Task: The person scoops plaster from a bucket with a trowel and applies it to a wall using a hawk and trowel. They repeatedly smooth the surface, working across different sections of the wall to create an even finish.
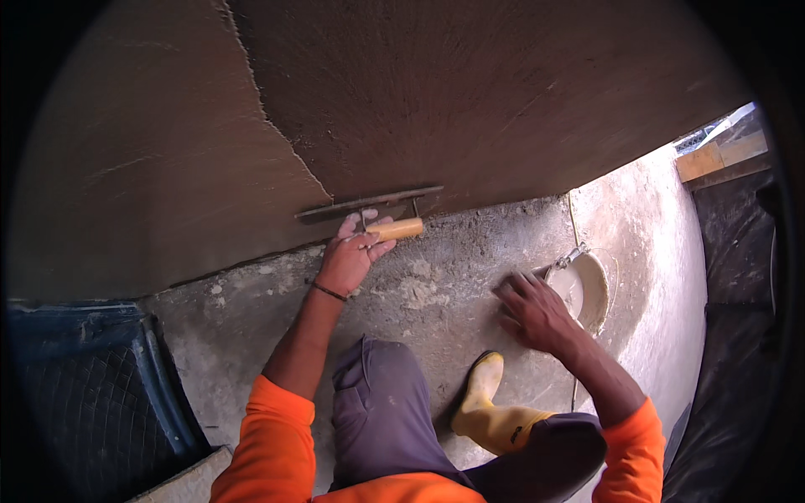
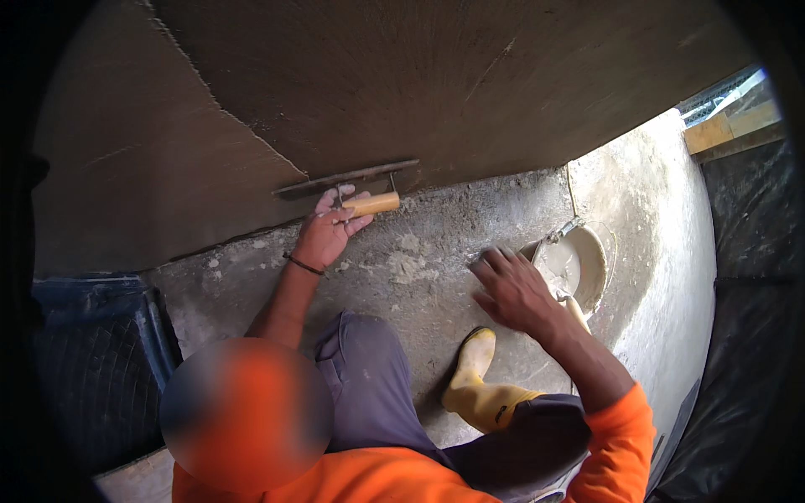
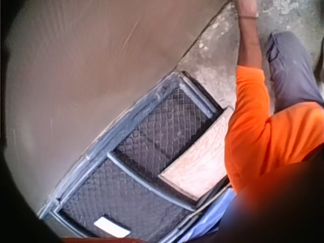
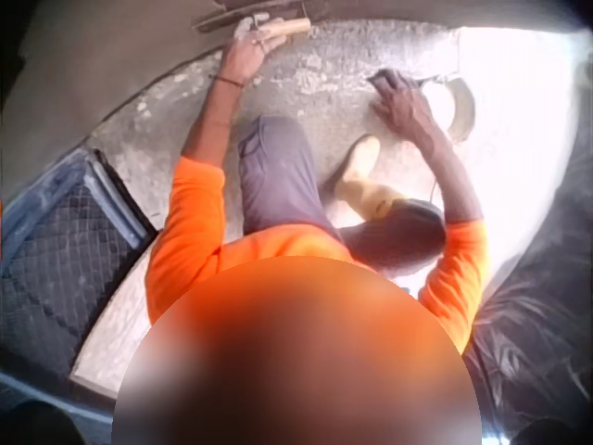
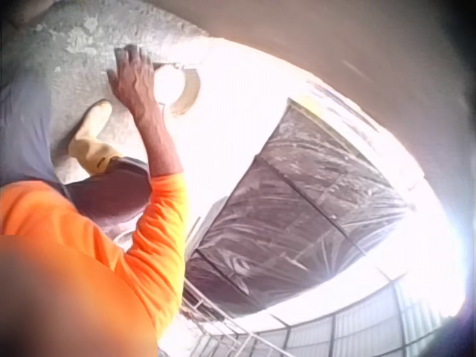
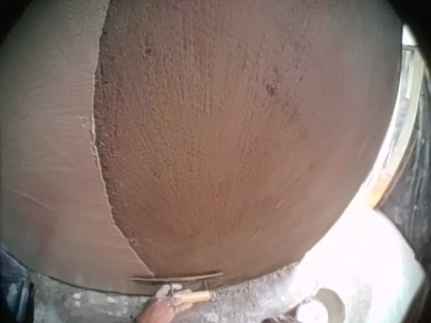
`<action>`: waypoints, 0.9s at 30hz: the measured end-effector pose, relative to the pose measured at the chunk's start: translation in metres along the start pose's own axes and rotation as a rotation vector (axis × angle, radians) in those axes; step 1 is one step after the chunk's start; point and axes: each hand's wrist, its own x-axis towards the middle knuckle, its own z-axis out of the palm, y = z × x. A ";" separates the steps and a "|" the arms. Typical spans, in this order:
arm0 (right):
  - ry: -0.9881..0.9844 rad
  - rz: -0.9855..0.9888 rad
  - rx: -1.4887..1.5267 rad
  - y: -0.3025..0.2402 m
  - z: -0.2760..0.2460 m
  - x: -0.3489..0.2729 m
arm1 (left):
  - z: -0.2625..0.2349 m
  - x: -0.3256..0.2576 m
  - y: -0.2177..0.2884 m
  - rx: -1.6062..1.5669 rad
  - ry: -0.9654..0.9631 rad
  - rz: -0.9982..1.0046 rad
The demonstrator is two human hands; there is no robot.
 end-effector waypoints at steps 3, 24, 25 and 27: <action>0.334 -0.170 -0.146 -0.038 -0.023 0.075 | 0.061 -0.013 0.035 0.053 -0.047 0.054; 0.440 -0.317 -0.129 -0.104 -0.052 0.089 | 0.159 -0.127 0.050 0.447 -0.041 0.216; 0.329 -0.298 -0.123 -0.095 -0.016 0.100 | 0.139 -0.141 0.032 0.570 0.111 0.174; 0.078 -0.307 -0.037 -0.071 0.049 0.127 | 0.111 -0.185 0.001 0.936 0.333 0.168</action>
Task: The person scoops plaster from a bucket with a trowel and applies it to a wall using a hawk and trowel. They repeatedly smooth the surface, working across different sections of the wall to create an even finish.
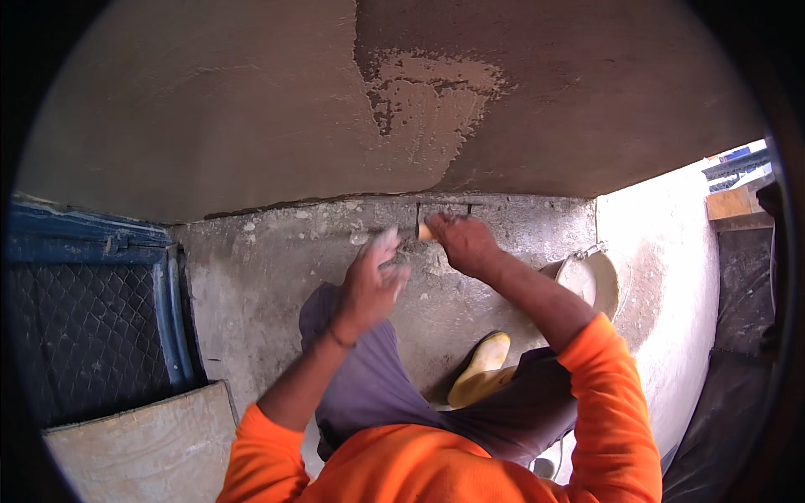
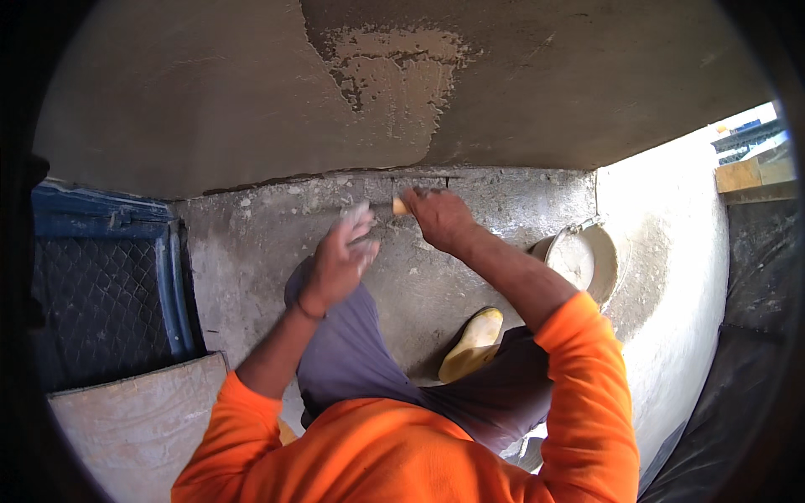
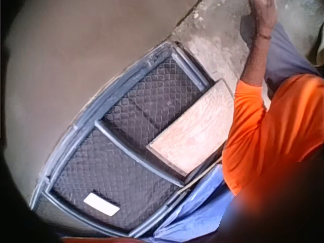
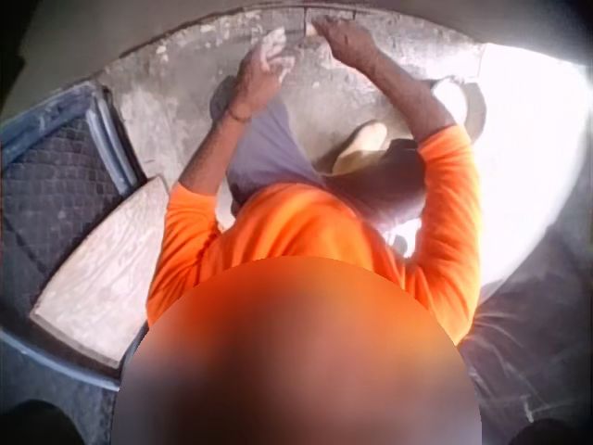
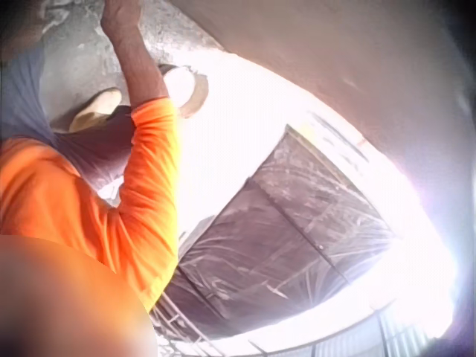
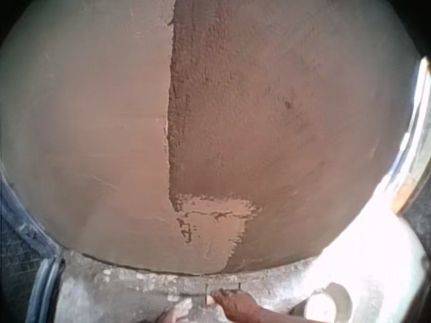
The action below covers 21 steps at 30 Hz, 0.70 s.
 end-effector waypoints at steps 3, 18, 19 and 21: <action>-0.154 0.053 0.019 0.032 0.089 0.021 | -0.022 -0.059 -0.030 0.686 0.154 0.414; 0.024 0.114 0.096 0.086 0.181 0.120 | -0.037 -0.091 -0.044 0.920 0.207 0.439; 0.064 0.079 0.082 0.087 0.175 0.120 | -0.037 -0.088 -0.043 0.923 0.203 0.447; 0.116 0.020 0.064 0.086 0.161 0.116 | -0.036 -0.085 -0.042 0.926 0.190 0.444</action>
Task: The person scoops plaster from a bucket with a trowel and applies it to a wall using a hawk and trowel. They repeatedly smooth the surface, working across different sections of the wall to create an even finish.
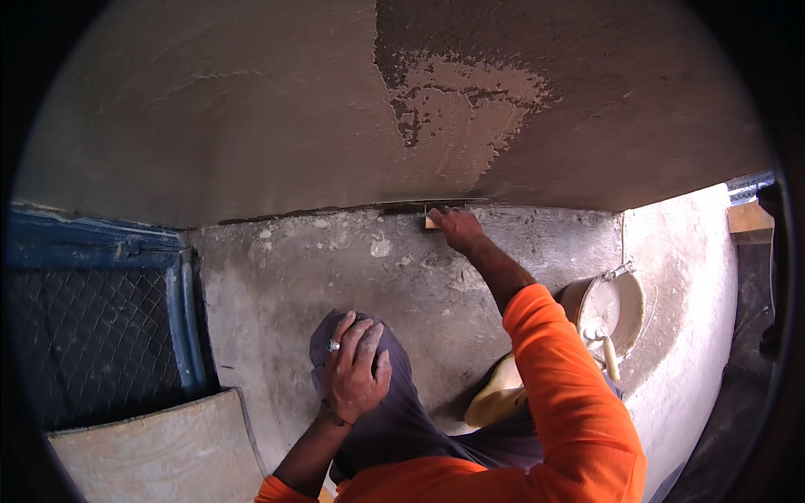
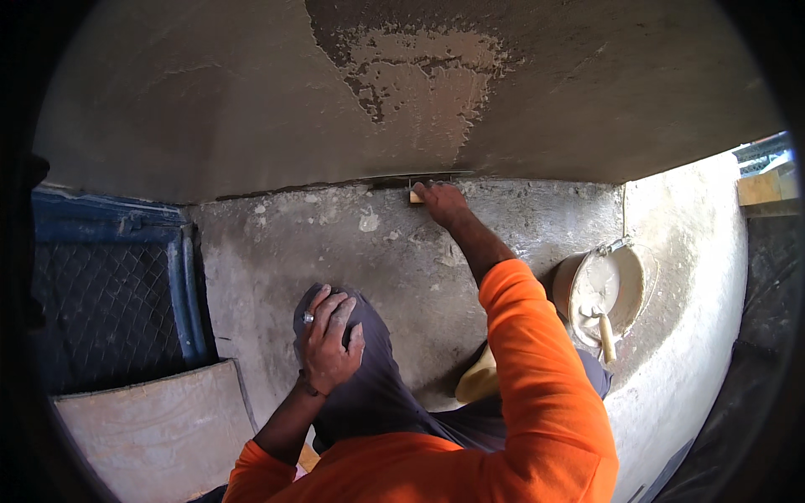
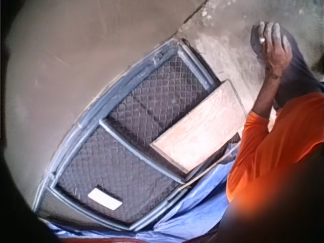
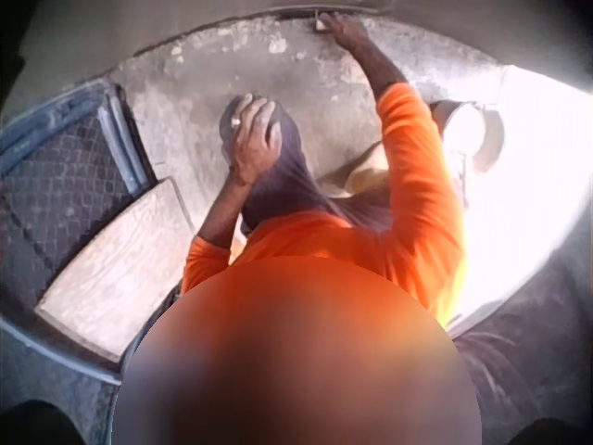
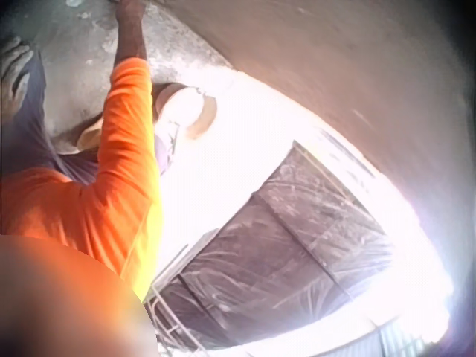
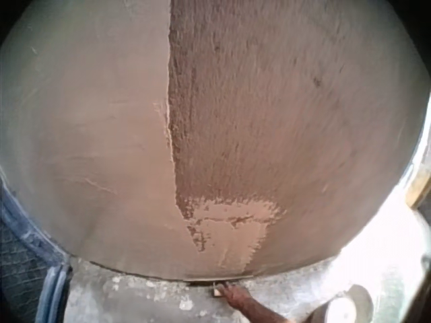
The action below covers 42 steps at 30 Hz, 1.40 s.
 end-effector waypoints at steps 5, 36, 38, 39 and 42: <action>-0.117 0.021 -0.082 -0.022 -0.058 -0.006 | 0.000 0.008 -0.004 0.000 -0.022 -0.008; 0.268 -0.051 -0.229 -0.234 -0.594 -0.081 | 0.041 0.025 -0.048 -0.088 -0.026 0.025; 0.342 -0.090 -0.215 -0.238 -0.625 -0.084 | 0.040 0.026 -0.047 -0.080 -0.031 0.013; 0.425 -0.116 -0.225 -0.240 -0.636 -0.085 | 0.039 0.027 -0.047 -0.077 -0.049 -0.011; 0.724 -0.163 -0.249 -0.248 -0.647 -0.096 | 0.039 0.027 -0.045 -0.063 -0.086 -0.035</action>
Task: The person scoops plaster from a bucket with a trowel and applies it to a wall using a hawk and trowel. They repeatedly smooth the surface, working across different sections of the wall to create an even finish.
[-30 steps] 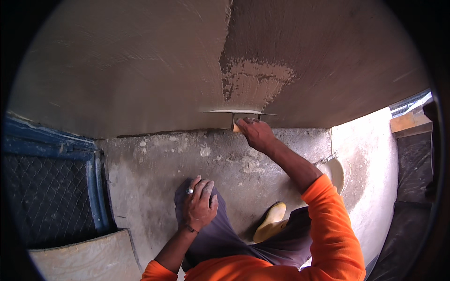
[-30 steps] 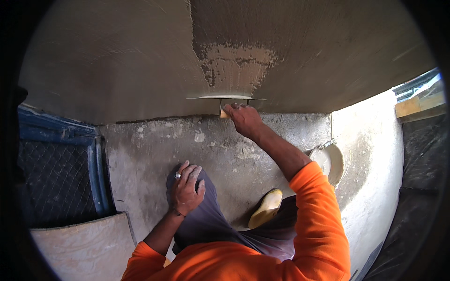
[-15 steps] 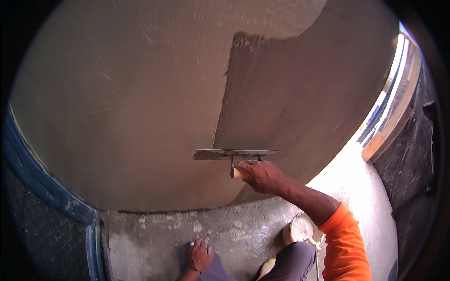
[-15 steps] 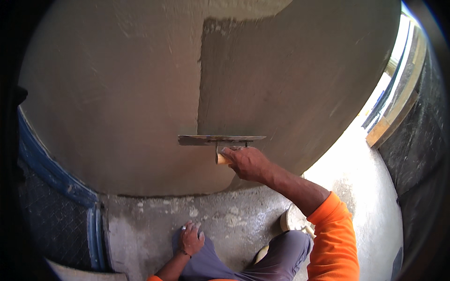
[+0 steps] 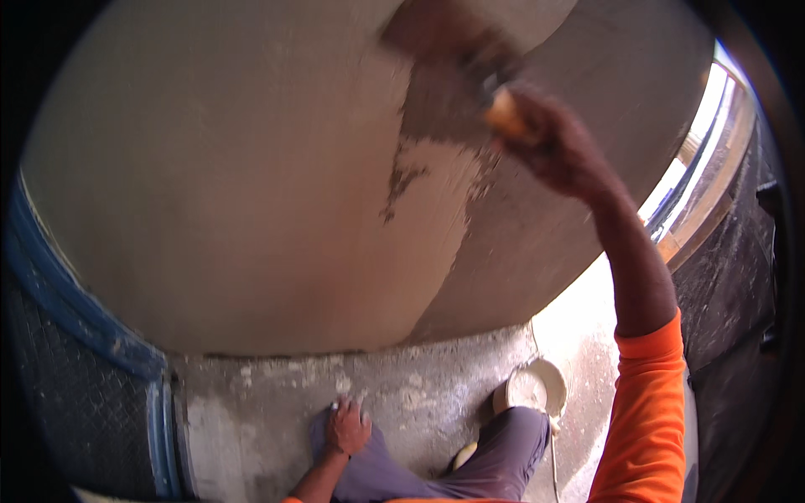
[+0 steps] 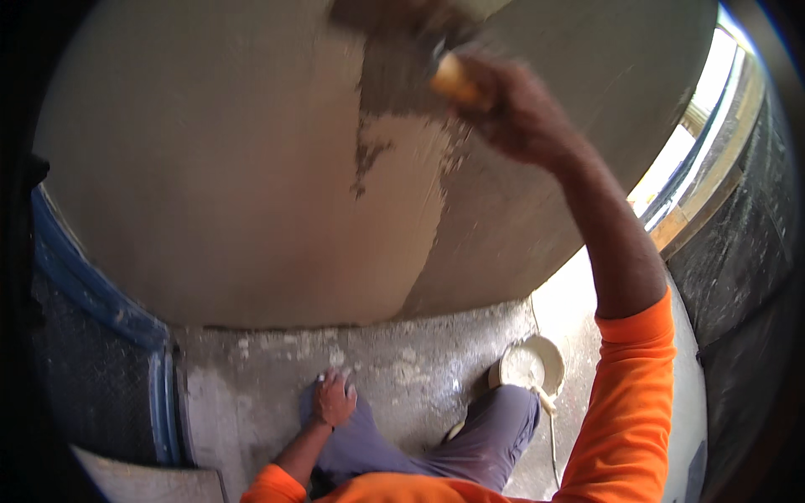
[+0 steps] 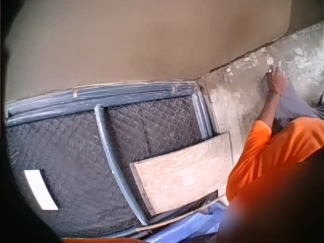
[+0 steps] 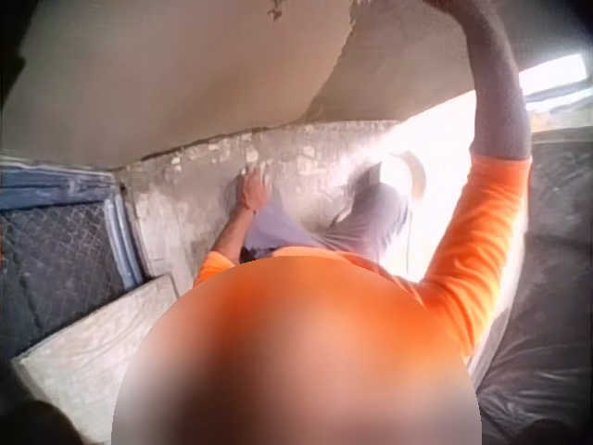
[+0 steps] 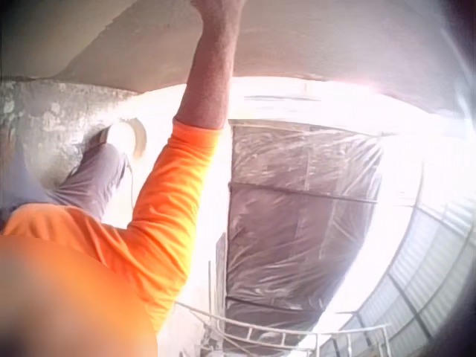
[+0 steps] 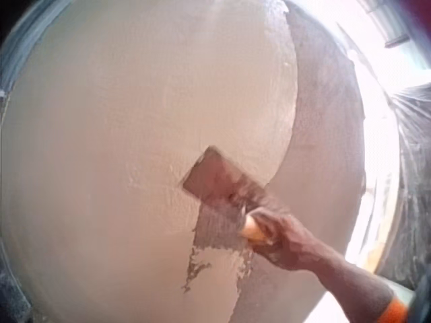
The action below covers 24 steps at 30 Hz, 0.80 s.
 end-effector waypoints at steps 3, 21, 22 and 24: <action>-0.015 0.170 0.034 -0.007 0.012 -0.028 | 0.001 -0.006 0.000 -0.019 -0.062 -0.080; -0.815 0.176 0.155 0.007 0.596 -0.396 | -0.032 -0.044 0.030 0.044 0.173 -0.020; -0.778 0.172 0.160 0.012 0.608 -0.400 | -0.034 -0.047 0.031 0.038 0.170 -0.033; -0.774 0.167 0.174 0.019 0.623 -0.405 | -0.035 -0.051 0.031 0.062 0.169 -0.031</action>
